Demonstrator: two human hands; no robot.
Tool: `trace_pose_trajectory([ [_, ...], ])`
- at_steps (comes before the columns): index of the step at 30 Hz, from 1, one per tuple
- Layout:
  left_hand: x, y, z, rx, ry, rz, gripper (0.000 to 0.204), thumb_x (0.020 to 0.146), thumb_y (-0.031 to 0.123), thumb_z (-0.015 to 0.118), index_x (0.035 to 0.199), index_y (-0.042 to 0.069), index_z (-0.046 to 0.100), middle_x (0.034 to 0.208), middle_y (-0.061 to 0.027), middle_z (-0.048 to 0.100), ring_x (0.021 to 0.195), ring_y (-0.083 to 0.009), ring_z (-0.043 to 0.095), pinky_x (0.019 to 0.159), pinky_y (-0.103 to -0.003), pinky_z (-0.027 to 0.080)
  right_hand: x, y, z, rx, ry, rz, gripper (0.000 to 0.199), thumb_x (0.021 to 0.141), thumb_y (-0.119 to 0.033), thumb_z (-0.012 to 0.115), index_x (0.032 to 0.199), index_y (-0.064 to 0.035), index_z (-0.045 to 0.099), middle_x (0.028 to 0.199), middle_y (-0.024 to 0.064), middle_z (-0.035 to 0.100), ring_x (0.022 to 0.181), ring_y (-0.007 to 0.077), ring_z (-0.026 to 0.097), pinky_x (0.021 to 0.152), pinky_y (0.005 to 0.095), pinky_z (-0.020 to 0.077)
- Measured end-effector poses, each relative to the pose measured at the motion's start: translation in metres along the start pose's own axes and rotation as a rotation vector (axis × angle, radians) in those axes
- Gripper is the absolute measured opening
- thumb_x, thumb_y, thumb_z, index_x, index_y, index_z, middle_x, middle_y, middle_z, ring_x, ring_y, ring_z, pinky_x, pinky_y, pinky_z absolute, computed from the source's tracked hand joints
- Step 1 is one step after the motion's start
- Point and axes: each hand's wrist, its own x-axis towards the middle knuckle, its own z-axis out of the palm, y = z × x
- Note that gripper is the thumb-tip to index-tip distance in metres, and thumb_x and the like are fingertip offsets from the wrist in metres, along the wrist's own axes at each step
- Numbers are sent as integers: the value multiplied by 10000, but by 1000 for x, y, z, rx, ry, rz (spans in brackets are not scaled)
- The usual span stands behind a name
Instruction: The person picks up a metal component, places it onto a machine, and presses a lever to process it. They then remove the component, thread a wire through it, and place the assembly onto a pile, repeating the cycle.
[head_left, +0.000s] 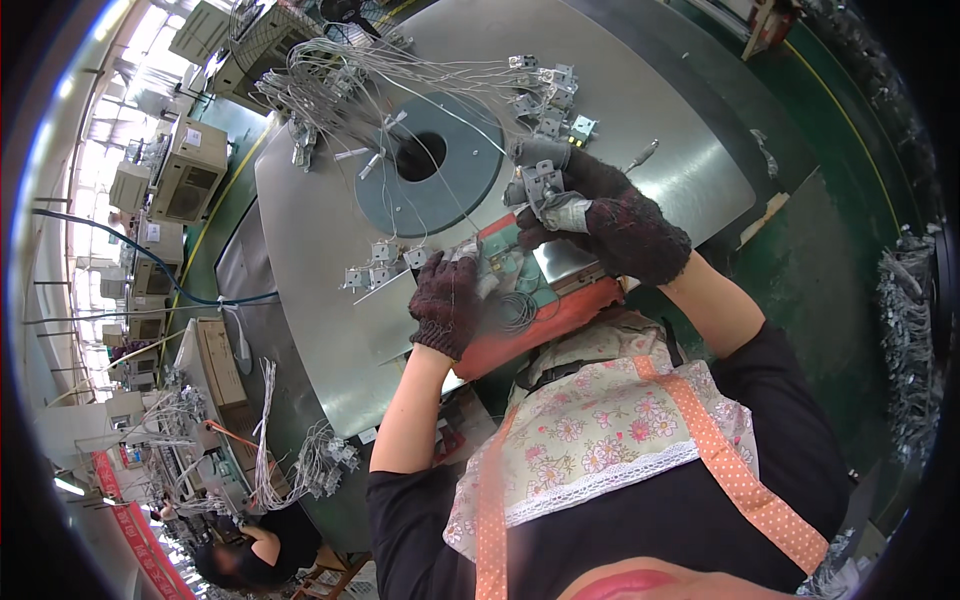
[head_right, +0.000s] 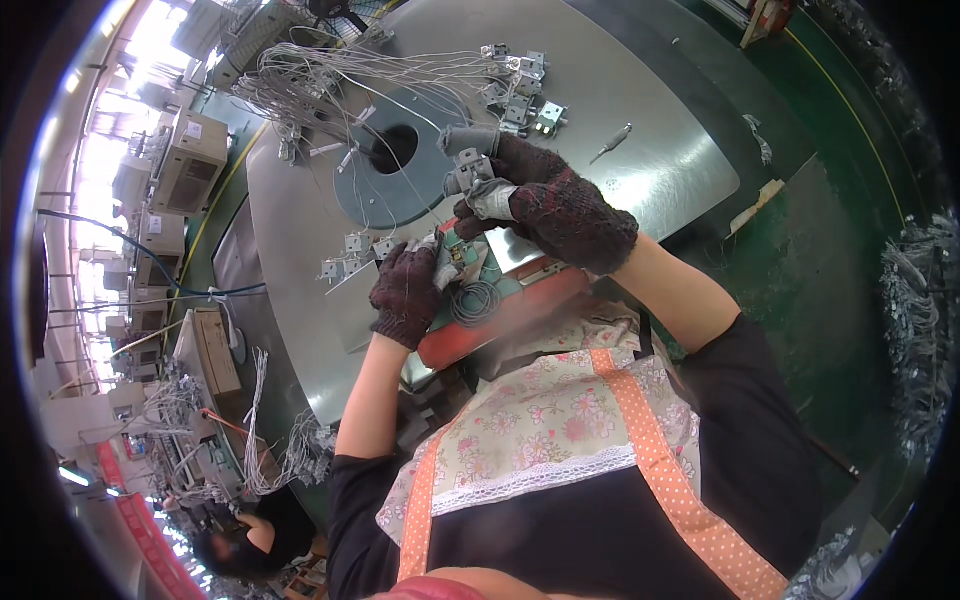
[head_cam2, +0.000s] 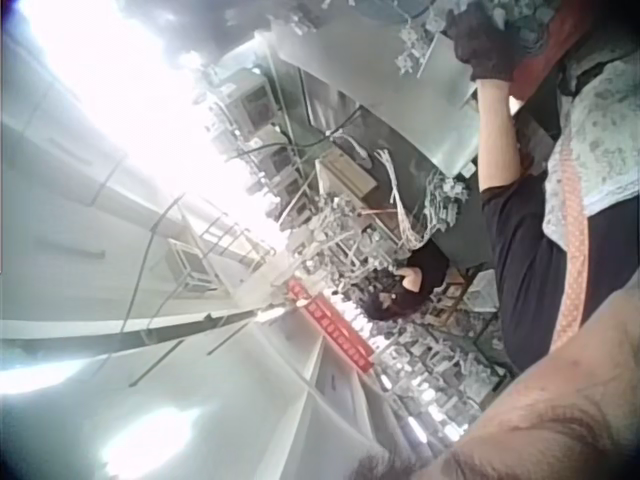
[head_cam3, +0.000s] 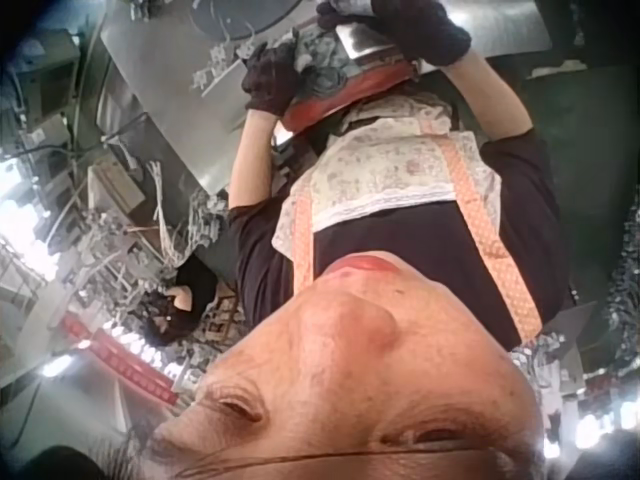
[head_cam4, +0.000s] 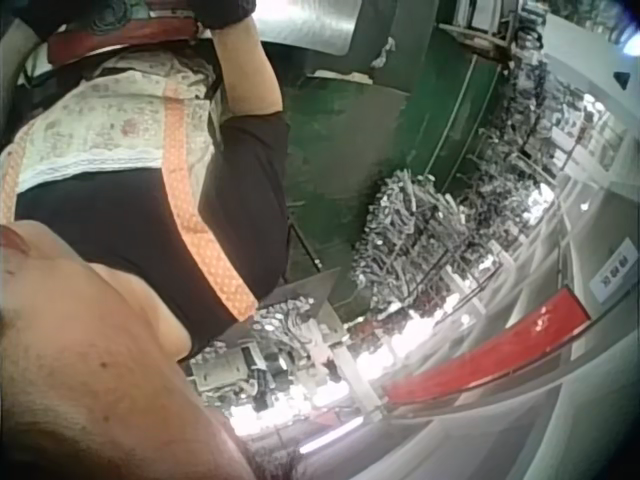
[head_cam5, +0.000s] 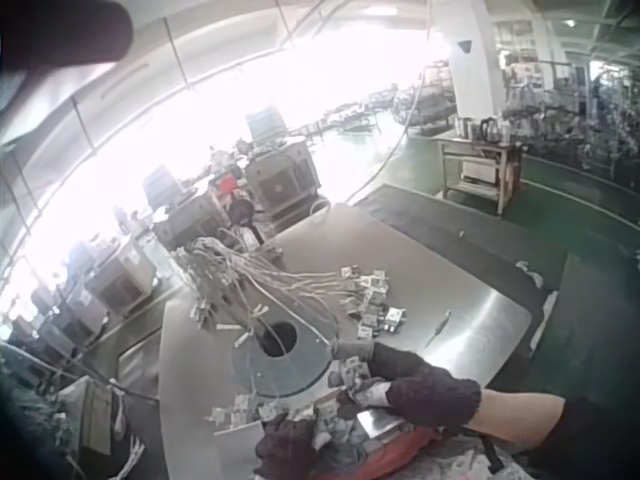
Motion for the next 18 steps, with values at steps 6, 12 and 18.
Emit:
trace_pose_trajectory([
  [6, 5, 22, -27, -43, 1, -31, 563, 884, 398, 685, 1296, 19, 625, 1213, -206, 694, 1171, -389, 641, 1101, -506, 433, -5, -2, 2, -70, -44, -20, 588, 958, -24, 600, 1517, -25, 415, 1184, 59, 606, 1063, 184, 644, 956, 377, 572],
  [12, 0, 17, -15, -86, 18, -53, 529, 903, 386, 614, 1282, 18, 627, 1218, -203, 688, 1182, -371, 636, 1121, -506, 406, -8, -7, -2, -396, 197, -83, 564, 972, -81, 668, 1492, -68, 449, 1120, 105, 699, 983, 251, 712, 917, 407, 595],
  [18, -9, 3, 15, -56, 42, -17, 419, 873, 363, 701, 1166, 64, 674, 1194, -196, 669, 1188, -413, 585, 973, -504, 501, -13, 5, -13, -119, 201, -20, 490, 959, -165, 699, 1409, -88, 522, 1146, 151, 678, 980, 268, 710, 835, 410, 605],
])
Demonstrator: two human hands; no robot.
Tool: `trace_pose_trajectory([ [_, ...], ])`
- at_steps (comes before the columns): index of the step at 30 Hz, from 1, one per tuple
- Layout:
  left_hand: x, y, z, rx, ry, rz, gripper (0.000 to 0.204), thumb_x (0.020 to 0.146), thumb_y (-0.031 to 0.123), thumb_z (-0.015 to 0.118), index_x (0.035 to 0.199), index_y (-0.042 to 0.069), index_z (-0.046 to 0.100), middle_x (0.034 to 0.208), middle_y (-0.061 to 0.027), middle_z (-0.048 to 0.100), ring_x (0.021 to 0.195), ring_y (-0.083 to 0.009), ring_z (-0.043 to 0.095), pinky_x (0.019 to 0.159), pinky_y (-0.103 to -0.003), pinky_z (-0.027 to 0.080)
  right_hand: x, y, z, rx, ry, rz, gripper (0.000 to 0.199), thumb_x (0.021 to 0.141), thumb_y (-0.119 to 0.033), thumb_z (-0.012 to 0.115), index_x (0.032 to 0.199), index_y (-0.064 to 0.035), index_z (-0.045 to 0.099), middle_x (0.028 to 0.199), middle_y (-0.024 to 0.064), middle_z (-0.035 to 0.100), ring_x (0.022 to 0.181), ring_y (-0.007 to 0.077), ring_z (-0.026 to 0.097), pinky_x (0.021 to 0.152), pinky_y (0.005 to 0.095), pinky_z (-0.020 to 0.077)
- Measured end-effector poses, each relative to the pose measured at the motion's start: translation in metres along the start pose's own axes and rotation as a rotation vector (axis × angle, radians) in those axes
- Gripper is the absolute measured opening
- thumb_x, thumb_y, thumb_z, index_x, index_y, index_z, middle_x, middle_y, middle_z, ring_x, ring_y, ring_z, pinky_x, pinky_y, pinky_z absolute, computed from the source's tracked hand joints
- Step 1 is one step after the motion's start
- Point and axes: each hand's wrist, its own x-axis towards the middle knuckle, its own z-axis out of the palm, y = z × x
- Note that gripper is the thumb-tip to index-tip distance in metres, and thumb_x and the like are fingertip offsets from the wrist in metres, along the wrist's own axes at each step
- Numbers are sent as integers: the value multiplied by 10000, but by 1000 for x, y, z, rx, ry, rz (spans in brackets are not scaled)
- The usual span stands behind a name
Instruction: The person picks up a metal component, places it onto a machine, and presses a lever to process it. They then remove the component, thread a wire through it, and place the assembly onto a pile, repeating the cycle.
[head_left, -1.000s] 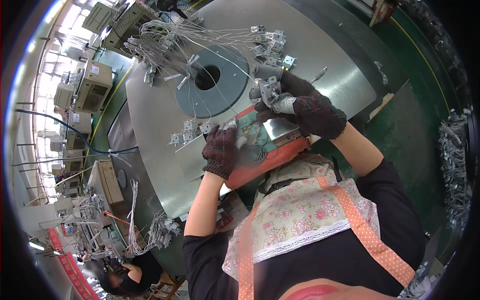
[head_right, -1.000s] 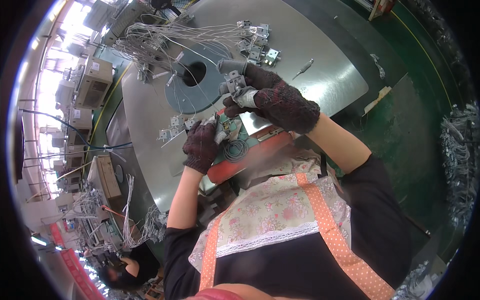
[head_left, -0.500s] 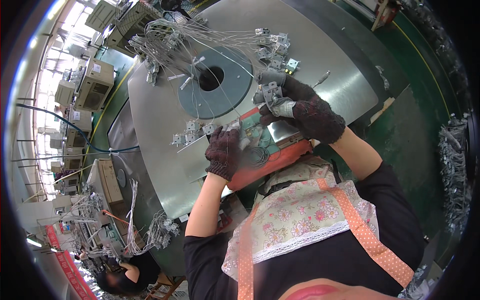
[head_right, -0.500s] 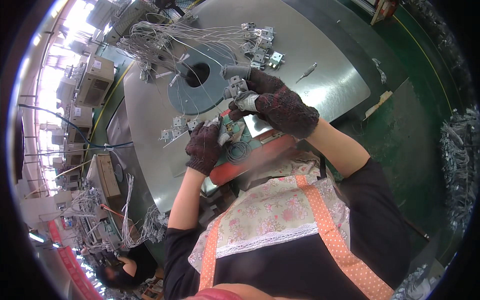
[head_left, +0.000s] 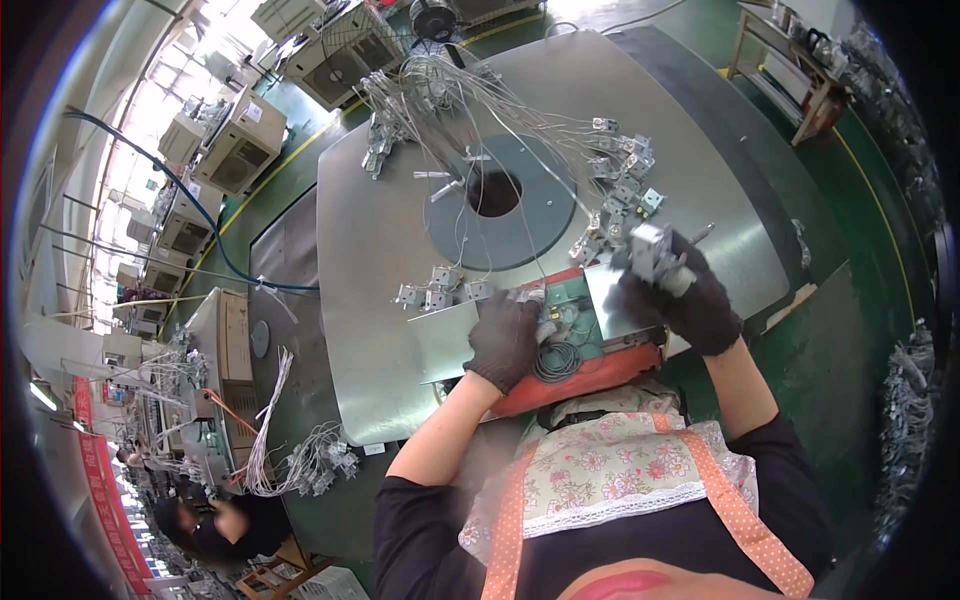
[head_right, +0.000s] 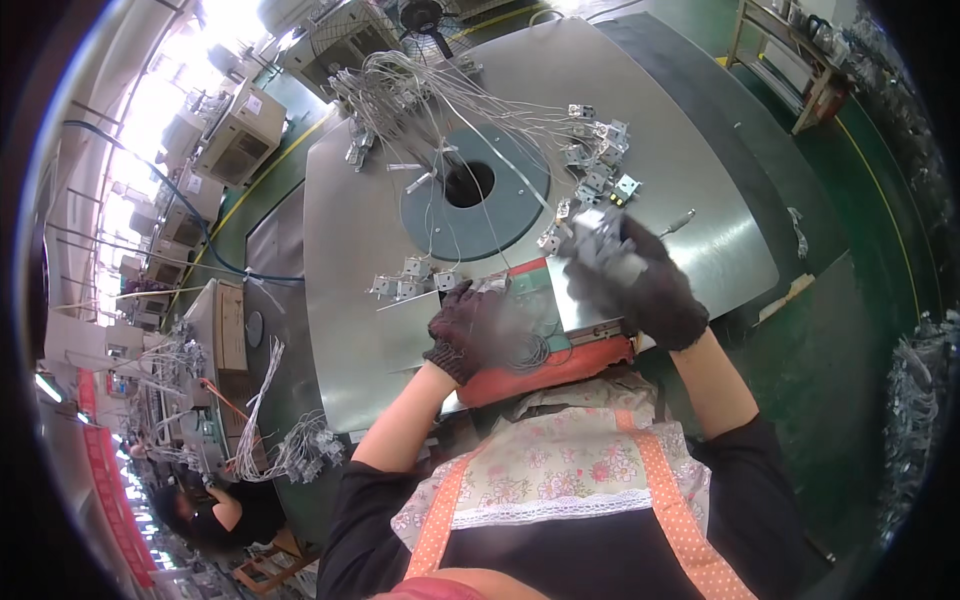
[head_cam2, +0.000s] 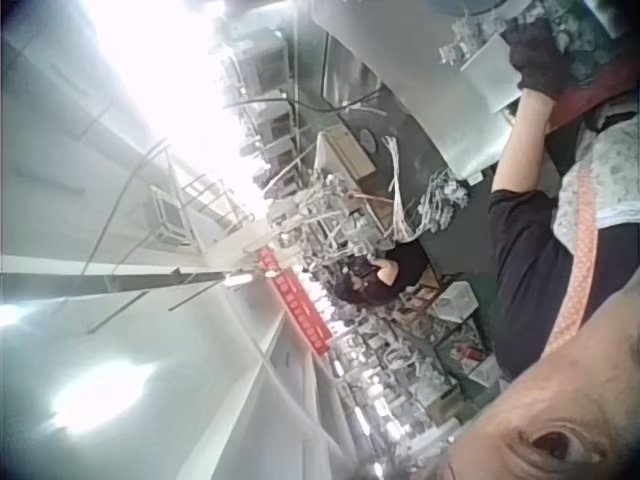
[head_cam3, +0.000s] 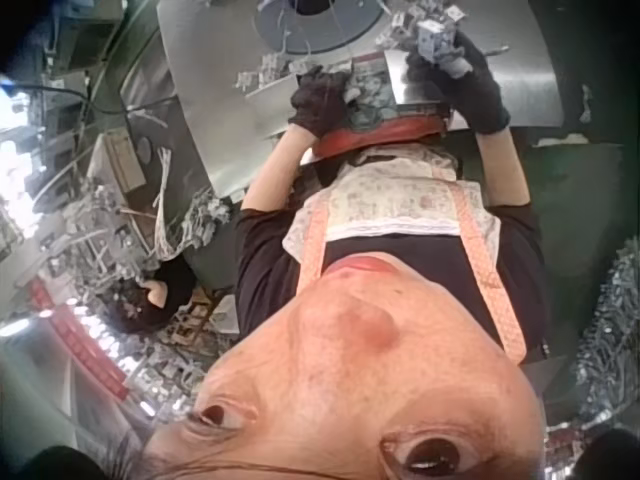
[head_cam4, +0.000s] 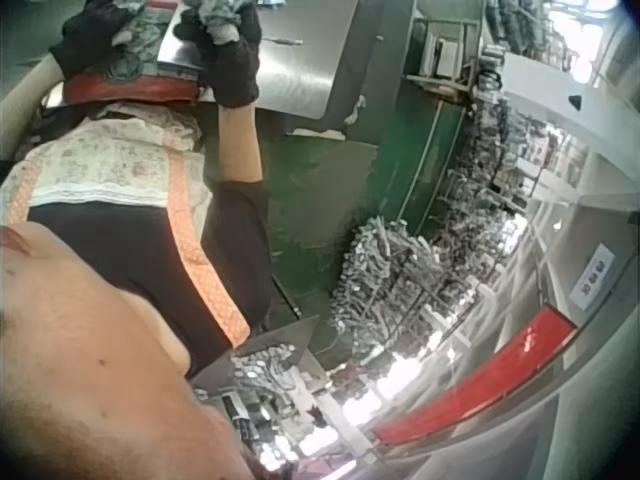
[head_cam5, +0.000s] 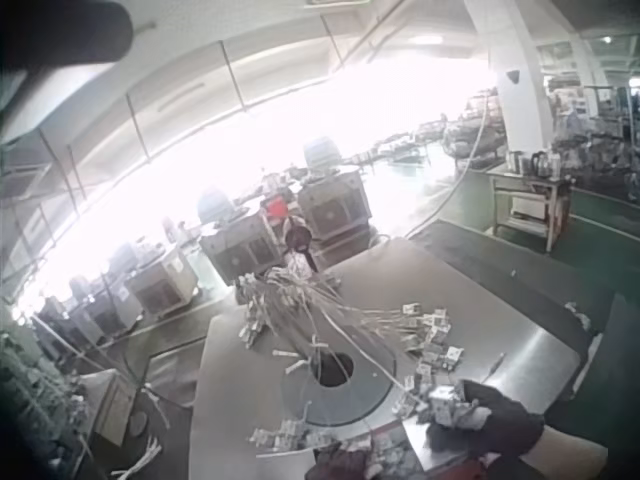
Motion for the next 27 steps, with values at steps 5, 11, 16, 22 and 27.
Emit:
trace_pose_trajectory([
  [5, 4, 0, 5, -31, -30, -4, 406, 878, 356, 701, 1178, 83, 681, 1191, -192, 679, 1170, -406, 601, 970, -492, 504, 20, 42, -3, -970, -329, -221, 497, 901, -45, 728, 1363, -51, 545, 1204, 92, 645, 1039, 184, 658, 905, 346, 563],
  [11, 24, 23, -53, -415, -145, -192, 460, 850, 399, 776, 1221, 143, 683, 1204, -151, 690, 1162, -347, 637, 962, -463, 517, 11, 19, 0, -40, -136, 52, 437, 952, -71, 628, 1370, 11, 527, 1143, 67, 620, 1018, 152, 622, 895, 294, 519],
  [16, 82, -19, -46, -389, -340, -430, 427, 856, 369, 711, 1227, 160, 673, 1262, -148, 666, 1202, -340, 631, 1010, -452, 508, 25, 20, 17, -472, -185, 55, 458, 917, -65, 700, 1345, 4, 554, 1209, 61, 643, 1081, 156, 630, 920, 310, 529],
  [22, 96, -84, -40, 264, -474, -480, 344, 883, 308, 610, 1116, 95, 746, 1243, -183, 679, 1178, -379, 654, 967, -518, 527, 52, 57, 32, -1511, -459, -582, 358, 770, -73, 689, 1121, -71, 622, 895, 142, 612, 878, 364, 636, 766, 465, 535],
  [27, 62, -111, -59, 372, -490, -380, 405, 896, 382, 628, 1097, 55, 755, 1186, -182, 705, 1134, -364, 676, 951, -512, 522, 68, 84, 38, -1772, -691, -357, 307, 791, -110, 664, 1095, -72, 642, 953, 160, 639, 919, 358, 650, 810, 480, 533],
])
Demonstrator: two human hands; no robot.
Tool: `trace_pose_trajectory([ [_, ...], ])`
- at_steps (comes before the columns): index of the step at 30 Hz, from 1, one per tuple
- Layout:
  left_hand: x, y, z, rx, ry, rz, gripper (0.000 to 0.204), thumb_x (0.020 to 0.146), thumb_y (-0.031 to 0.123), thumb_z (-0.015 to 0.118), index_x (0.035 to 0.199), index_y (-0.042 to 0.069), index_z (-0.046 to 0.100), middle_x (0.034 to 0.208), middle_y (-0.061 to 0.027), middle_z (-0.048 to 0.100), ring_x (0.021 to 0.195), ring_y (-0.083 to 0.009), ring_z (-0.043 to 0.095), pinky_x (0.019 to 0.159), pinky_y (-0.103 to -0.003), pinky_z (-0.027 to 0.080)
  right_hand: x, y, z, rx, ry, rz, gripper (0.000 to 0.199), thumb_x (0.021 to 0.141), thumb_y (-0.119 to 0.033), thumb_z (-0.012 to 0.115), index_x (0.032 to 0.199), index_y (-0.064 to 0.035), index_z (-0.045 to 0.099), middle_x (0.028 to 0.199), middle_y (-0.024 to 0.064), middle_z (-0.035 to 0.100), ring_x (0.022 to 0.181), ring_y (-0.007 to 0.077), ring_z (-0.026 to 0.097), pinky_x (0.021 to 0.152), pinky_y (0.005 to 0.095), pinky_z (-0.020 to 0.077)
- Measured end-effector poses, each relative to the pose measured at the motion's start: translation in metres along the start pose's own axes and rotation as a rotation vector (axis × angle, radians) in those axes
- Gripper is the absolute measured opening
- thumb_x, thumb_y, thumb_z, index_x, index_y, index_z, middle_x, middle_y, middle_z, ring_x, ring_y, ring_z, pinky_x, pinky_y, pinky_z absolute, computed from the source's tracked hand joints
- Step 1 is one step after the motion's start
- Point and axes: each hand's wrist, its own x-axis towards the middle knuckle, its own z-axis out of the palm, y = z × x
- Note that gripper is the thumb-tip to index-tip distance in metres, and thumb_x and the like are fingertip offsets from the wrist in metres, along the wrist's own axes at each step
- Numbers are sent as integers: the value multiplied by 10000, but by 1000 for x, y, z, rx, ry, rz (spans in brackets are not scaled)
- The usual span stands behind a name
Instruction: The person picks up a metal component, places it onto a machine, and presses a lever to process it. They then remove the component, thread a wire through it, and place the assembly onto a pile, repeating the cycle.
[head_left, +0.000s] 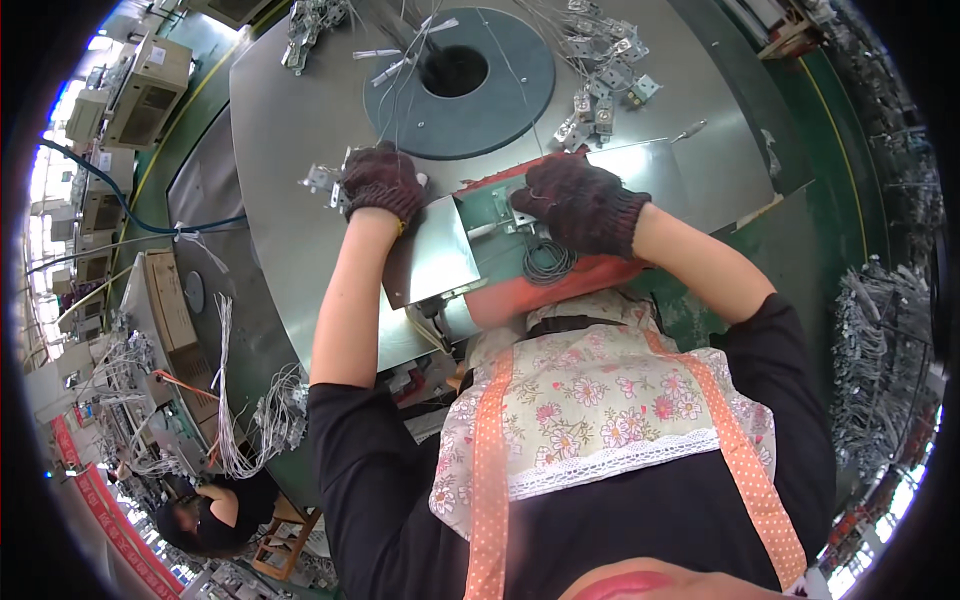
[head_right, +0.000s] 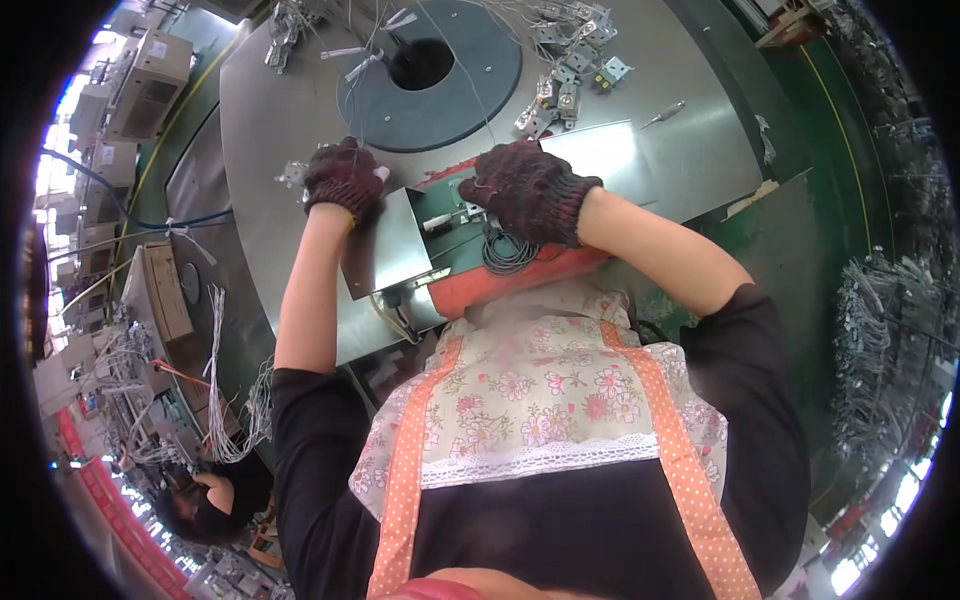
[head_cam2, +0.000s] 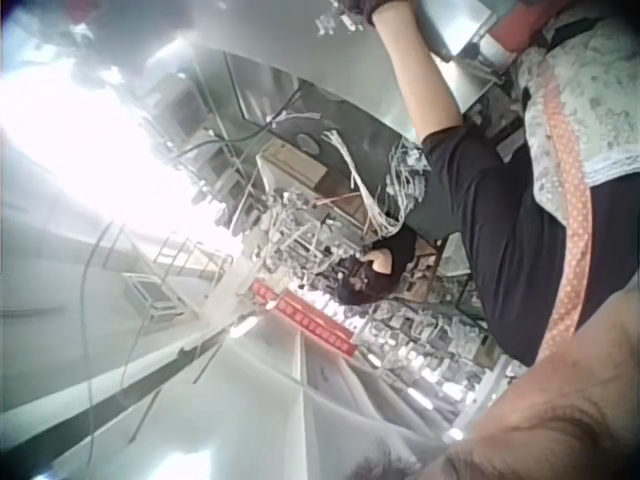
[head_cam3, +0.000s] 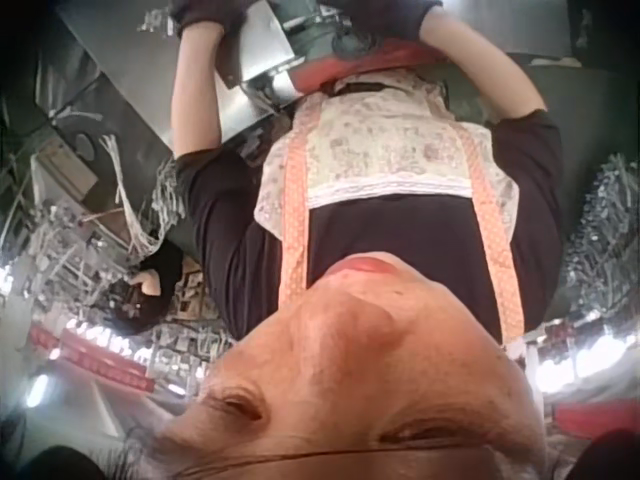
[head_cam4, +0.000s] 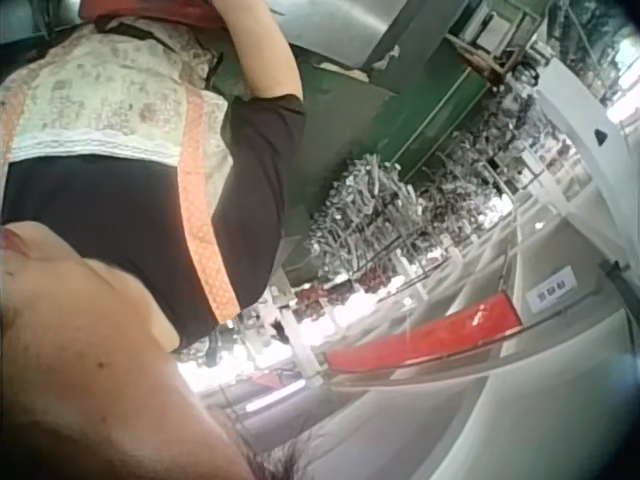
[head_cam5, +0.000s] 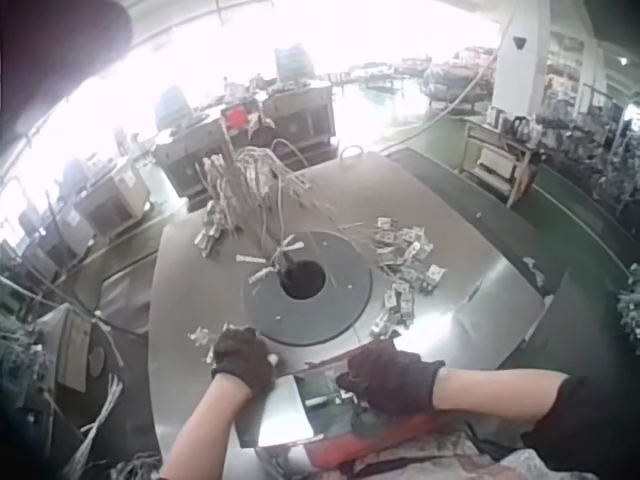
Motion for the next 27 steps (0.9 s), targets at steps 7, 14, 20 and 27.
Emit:
trace_pose_trajectory([
  [7, -29, -3, 4, -282, 422, 118, 366, 906, 351, 653, 1102, 51, 732, 1071, -169, 709, 1034, -367, 662, 1004, -494, 476, 11, -26, -6, -188, -101, 130, 220, 852, -124, 608, 1062, -83, 660, 1042, 195, 619, 1000, 358, 632, 844, 478, 516],
  [14, -65, 40, 9, -431, 791, 412, 208, 852, 204, 685, 1012, 71, 680, 882, -122, 682, 883, -329, 660, 1019, -474, 473, -10, -30, 32, 127, 195, 279, 650, 833, -123, 636, 1443, 0, 449, 1096, 251, 584, 995, 412, 590, 866, 493, 493],
  [20, -58, 94, 38, -303, 373, 610, 368, 843, 308, 668, 1150, 107, 705, 1022, -132, 726, 1060, -320, 668, 1113, -452, 412, -13, -19, 33, 294, 147, 280, 758, 731, -225, 735, 1393, 23, 461, 1204, 282, 564, 1117, 450, 554, 975, 522, 461],
  [27, -74, 111, 26, -487, 241, 257, 243, 870, 248, 655, 1048, 87, 694, 984, -168, 704, 944, -393, 678, 1052, -491, 460, -15, 12, 1, 290, 174, -94, 490, 778, -142, 655, 1259, -64, 605, 1138, 217, 634, 1019, 404, 625, 928, 473, 513],
])
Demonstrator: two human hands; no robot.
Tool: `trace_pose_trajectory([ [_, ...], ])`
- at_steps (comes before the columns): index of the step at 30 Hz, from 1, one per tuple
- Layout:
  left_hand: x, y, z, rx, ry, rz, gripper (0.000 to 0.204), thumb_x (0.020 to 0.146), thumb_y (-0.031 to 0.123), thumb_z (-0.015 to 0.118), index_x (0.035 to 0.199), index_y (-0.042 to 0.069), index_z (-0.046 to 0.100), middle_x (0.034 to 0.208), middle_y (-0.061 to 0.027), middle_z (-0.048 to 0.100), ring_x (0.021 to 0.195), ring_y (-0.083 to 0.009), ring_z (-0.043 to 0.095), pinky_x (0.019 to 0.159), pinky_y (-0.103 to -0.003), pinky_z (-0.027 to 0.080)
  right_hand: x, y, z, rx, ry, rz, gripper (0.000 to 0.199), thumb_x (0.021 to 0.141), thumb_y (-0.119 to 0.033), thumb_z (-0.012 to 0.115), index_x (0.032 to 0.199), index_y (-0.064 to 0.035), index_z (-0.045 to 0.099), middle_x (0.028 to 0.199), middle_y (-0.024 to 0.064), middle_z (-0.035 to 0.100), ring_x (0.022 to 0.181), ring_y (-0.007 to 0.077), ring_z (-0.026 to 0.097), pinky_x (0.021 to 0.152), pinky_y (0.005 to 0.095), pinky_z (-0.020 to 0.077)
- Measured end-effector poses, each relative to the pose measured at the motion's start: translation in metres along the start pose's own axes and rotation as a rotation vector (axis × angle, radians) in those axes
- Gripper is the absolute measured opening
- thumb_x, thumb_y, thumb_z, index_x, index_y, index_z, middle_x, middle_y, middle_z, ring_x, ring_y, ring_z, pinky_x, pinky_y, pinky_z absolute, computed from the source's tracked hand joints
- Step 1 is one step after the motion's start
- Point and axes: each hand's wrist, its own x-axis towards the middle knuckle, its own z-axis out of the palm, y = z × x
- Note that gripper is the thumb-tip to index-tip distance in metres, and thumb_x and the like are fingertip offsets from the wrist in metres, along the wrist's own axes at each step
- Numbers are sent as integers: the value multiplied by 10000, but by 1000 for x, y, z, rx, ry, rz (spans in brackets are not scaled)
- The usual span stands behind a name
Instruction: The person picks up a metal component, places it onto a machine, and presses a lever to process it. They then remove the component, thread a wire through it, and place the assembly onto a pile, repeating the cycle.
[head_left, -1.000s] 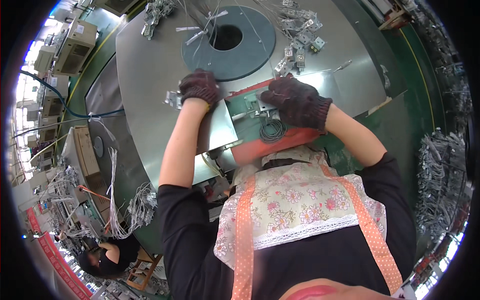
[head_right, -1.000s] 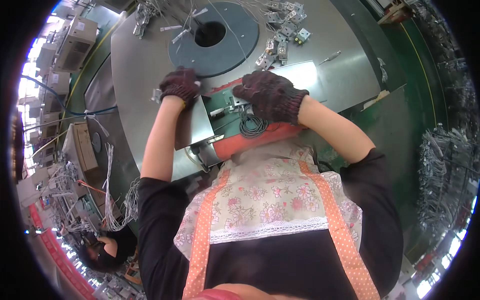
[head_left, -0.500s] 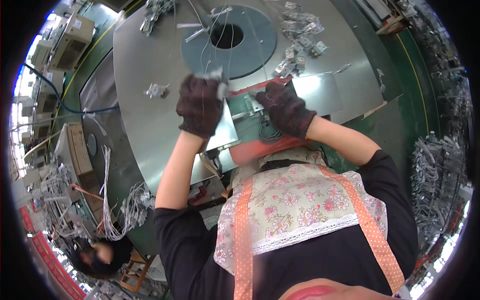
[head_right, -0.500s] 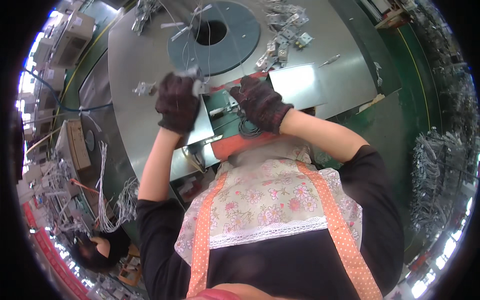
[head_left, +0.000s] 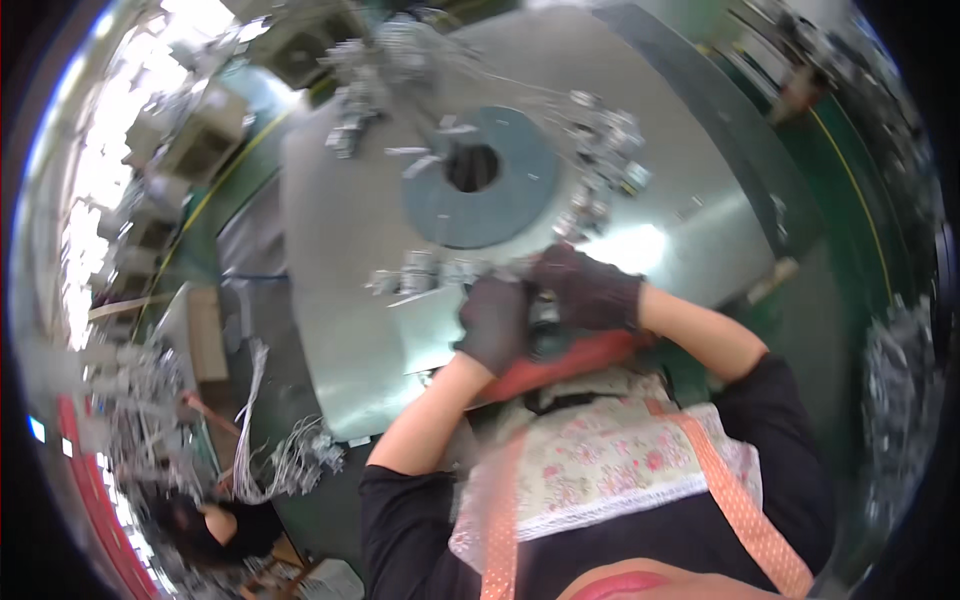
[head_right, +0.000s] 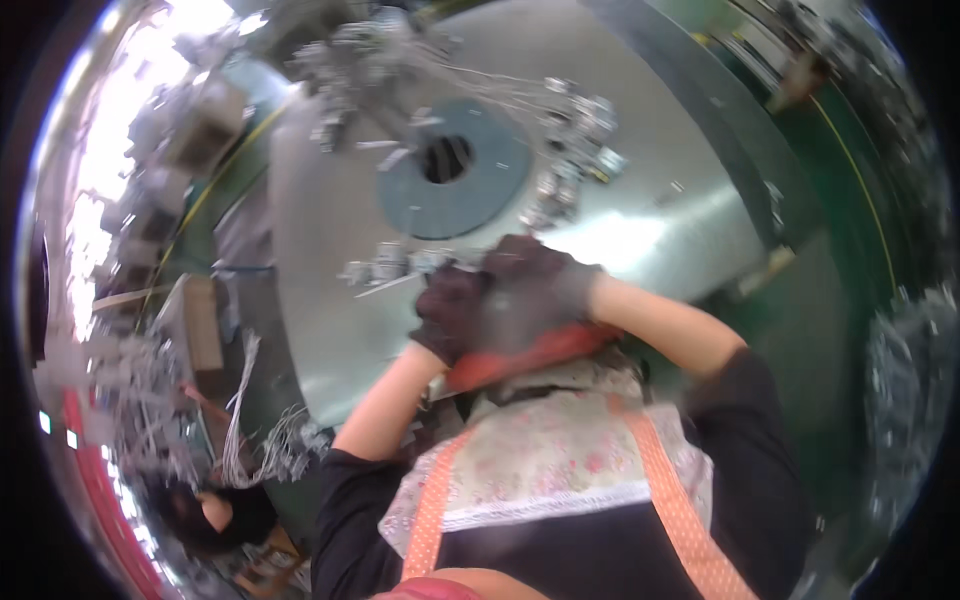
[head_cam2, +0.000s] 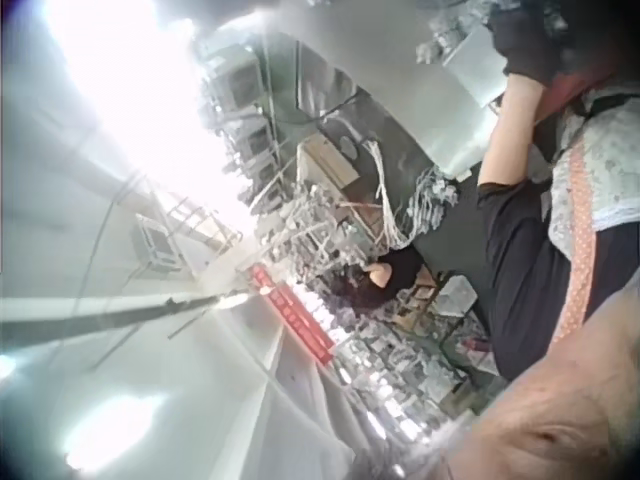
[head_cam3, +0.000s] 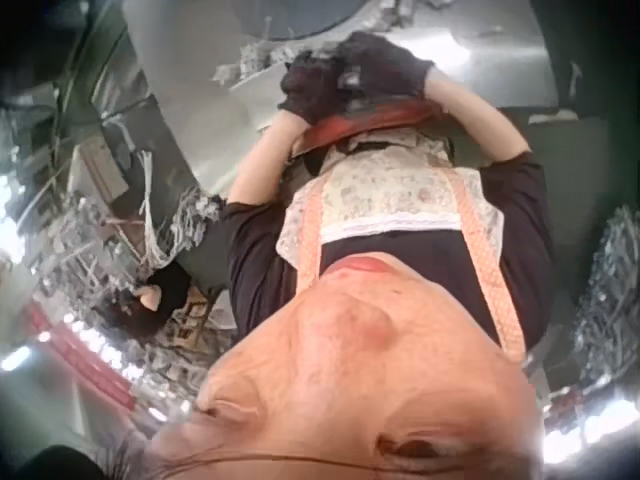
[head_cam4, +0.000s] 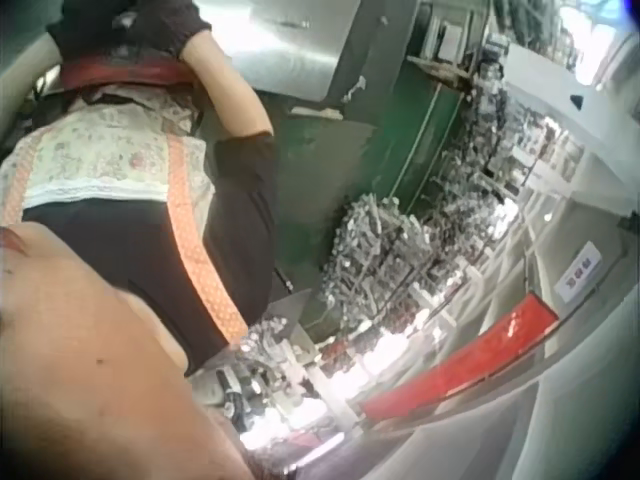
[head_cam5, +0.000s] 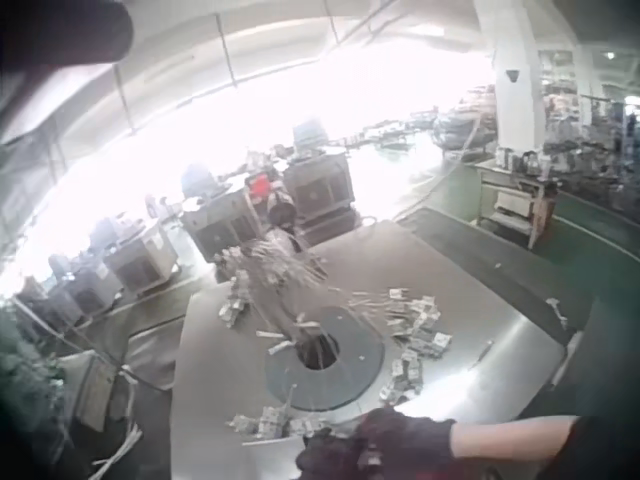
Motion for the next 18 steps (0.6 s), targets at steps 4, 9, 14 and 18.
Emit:
trace_pose_trajectory([
  [4, -5, 16, -16, 63, 206, 135, 249, 833, 200, 647, 1044, 72, 685, 868, -185, 698, 867, -414, 672, 1040, -538, 470, 20, -2, -55, -209, -167, 578, 588, 829, -251, 688, 1381, -71, 601, 1348, 242, 596, 1178, 386, 631, 1002, 475, 507],
  [9, -8, 14, -10, 12, 217, 107, 336, 840, 187, 596, 1128, 33, 676, 975, -226, 712, 1002, -409, 669, 1111, -535, 423, 48, 52, -61, -303, -763, 379, 613, 797, -124, 705, 1394, -140, 570, 1521, 163, 491, 1287, 380, 586, 1068, 443, 495],
  [14, -11, 12, -12, 31, 157, 70, 366, 859, 195, 570, 1174, 34, 662, 1033, -223, 710, 1031, -403, 668, 1126, -530, 411, 38, 54, -67, -171, -595, 733, 420, 895, -348, 627, 1211, -72, 641, 1233, 219, 690, 1171, 385, 659, 986, 457, 511],
  [18, -17, 18, -1, 39, 243, 58, 343, 897, 197, 531, 1173, 40, 659, 1049, -210, 707, 1043, -387, 663, 1120, -535, 413, 0, 69, -73, -288, -380, 732, 448, 858, -408, 683, 1173, -89, 671, 1101, 235, 703, 1090, 432, 653, 942, 492, 502],
])
